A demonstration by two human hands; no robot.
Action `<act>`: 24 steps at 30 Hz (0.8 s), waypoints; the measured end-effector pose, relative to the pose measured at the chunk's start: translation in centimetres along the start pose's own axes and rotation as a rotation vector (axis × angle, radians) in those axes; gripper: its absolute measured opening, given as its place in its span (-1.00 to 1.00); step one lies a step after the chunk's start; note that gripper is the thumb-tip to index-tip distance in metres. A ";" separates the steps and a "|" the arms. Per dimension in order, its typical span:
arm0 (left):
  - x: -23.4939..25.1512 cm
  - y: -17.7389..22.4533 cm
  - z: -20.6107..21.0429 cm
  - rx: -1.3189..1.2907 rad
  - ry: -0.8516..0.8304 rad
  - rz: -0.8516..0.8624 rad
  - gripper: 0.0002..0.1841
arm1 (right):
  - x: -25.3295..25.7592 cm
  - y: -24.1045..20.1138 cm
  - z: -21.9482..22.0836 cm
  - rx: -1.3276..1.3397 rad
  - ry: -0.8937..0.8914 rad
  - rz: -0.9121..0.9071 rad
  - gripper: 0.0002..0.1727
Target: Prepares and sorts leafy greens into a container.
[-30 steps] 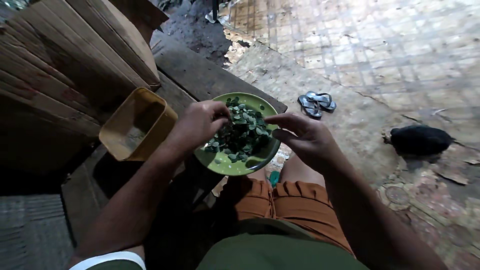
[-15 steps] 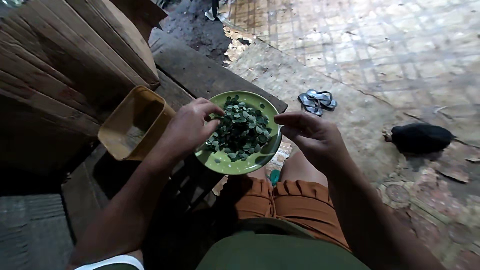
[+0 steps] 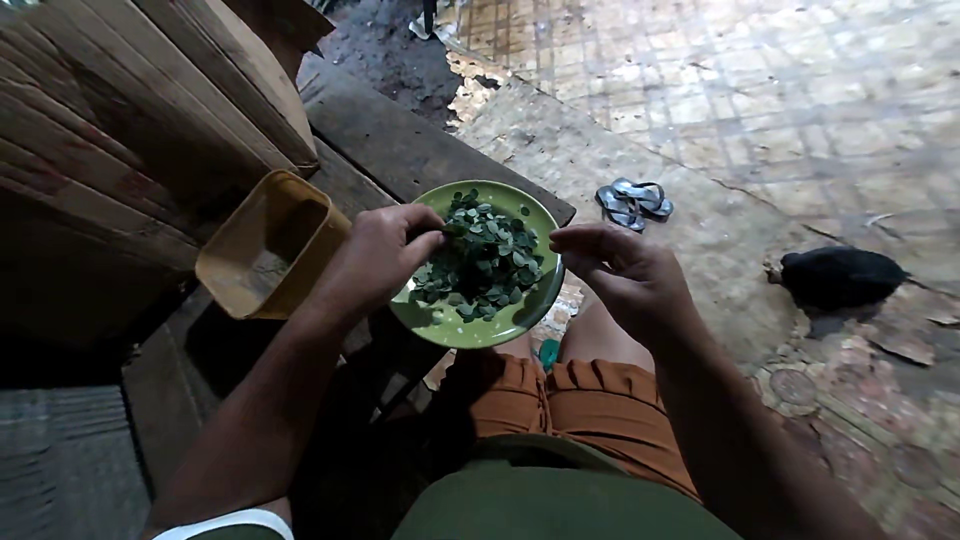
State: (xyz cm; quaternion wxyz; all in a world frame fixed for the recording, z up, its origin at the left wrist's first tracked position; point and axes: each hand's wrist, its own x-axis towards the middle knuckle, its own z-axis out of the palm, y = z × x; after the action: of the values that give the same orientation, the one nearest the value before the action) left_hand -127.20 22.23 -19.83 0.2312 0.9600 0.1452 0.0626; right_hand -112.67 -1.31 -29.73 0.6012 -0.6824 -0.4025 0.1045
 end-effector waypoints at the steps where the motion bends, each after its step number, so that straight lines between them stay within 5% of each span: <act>1: 0.0 0.0 -0.5 -0.022 0.012 -0.016 -0.85 | 0.1 -0.2 0.1 -0.019 -0.005 0.000 -0.73; 15: -0.4 -0.5 -1.7 -0.338 0.035 -0.187 -0.82 | 0.5 -0.1 0.6 -0.190 -0.041 -0.115 -0.75; 24: -0.7 -1.5 -1.5 -0.224 0.076 -0.132 -0.85 | 1.0 -1.1 0.8 -0.373 -0.157 -0.123 -0.68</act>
State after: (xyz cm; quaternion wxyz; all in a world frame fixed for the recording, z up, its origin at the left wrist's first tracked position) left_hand -128.52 23.93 -19.23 0.3350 0.9134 0.2086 0.0996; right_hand -112.93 -0.10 -28.57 0.4363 -0.7457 -0.5015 0.0440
